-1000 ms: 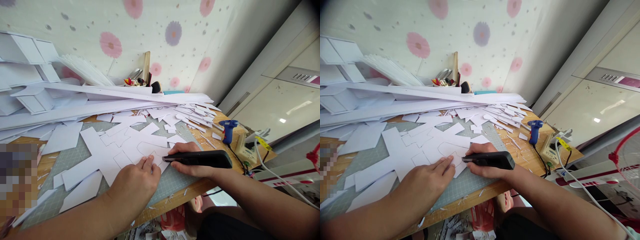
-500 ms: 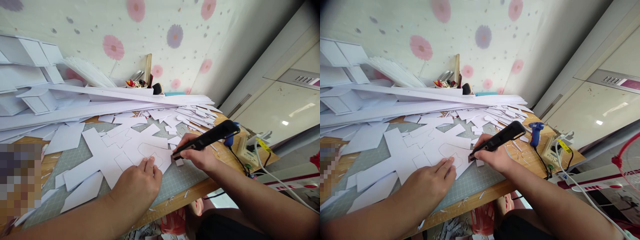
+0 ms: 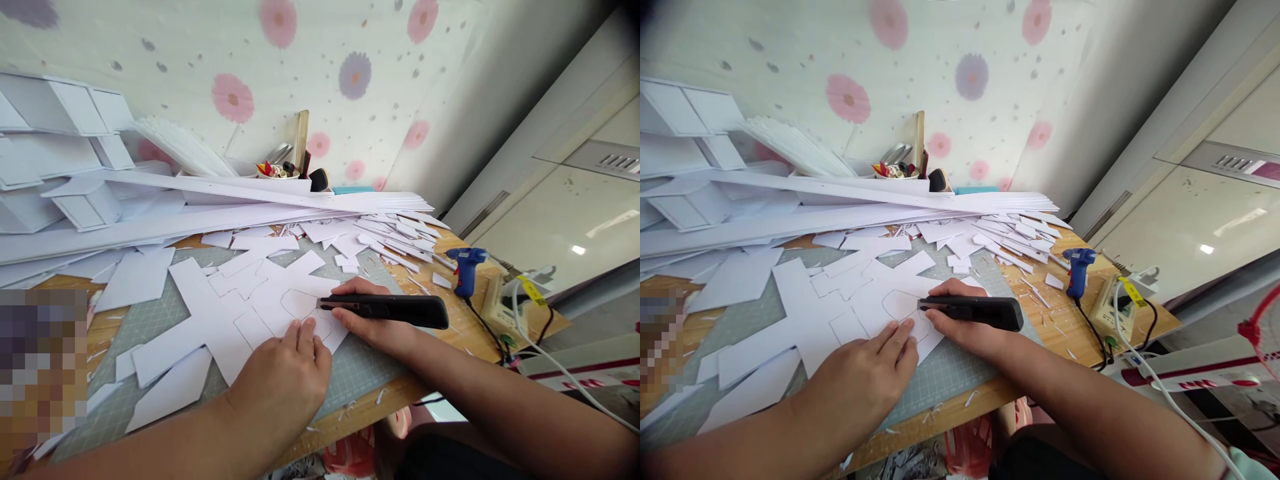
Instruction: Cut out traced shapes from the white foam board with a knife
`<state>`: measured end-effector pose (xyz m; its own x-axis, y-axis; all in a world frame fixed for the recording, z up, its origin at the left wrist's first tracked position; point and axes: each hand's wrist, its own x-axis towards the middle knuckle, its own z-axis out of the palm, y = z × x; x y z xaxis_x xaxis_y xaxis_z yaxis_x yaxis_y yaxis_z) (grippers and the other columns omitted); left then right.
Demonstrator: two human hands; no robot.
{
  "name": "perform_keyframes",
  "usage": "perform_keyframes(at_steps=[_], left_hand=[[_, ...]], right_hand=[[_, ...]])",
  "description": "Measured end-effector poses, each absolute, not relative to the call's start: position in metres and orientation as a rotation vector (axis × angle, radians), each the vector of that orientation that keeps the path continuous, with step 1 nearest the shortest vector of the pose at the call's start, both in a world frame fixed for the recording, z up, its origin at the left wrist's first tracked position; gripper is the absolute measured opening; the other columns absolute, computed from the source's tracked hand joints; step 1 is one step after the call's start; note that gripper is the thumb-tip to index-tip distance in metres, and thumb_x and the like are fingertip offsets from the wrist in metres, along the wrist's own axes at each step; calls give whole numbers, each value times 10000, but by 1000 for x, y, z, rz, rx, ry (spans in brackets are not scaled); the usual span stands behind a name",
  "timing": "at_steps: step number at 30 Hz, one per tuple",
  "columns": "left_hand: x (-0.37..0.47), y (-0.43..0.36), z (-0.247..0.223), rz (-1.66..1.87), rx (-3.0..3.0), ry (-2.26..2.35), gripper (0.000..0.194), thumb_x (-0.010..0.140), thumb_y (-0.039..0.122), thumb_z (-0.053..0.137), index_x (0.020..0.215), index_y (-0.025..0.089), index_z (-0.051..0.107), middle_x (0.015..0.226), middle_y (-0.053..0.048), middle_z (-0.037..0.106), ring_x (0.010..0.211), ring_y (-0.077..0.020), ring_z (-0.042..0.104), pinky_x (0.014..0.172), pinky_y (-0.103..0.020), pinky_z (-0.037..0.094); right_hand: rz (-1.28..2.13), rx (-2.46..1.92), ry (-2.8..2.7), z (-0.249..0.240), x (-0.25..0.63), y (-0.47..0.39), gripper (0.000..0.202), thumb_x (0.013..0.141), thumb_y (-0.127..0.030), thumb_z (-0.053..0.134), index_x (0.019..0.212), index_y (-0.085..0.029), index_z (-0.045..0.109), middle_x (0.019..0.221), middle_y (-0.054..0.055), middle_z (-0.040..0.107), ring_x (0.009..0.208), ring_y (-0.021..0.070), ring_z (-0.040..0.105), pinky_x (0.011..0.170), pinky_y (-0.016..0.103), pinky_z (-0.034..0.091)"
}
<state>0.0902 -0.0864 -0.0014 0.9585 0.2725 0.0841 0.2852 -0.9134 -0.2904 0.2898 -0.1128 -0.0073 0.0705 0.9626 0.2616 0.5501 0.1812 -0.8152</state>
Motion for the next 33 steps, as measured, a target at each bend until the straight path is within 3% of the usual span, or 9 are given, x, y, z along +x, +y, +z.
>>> perform_keyframes(at_steps=[16, 33], left_hand=[[91, -87, 0, -72, -2828, -400, 284, 797, 2, 532, 1047, 26, 663, 1168, -349, 588, 1013, -424, 651, 601, -430, 602], [90, -85, 9, 66, -2873, -491, 353, 775, -51, 494, 1064, 70, 655, 1233, -301, 573, 1061, -372, 641, 605, -404, 609]], right_hand=[[586, -1519, -1668, -4, 288, -113, 224, 778, -322, 694, 970, -215, 653, 870, 24, 710, 759, 163, 661, 685, 287, 529], [609, -1520, -1815, 10, 292, -121, 123, 748, -260, 634, 859, -210, 639, 747, 2, 666, 654, 146, 595, 619, 261, 480]])
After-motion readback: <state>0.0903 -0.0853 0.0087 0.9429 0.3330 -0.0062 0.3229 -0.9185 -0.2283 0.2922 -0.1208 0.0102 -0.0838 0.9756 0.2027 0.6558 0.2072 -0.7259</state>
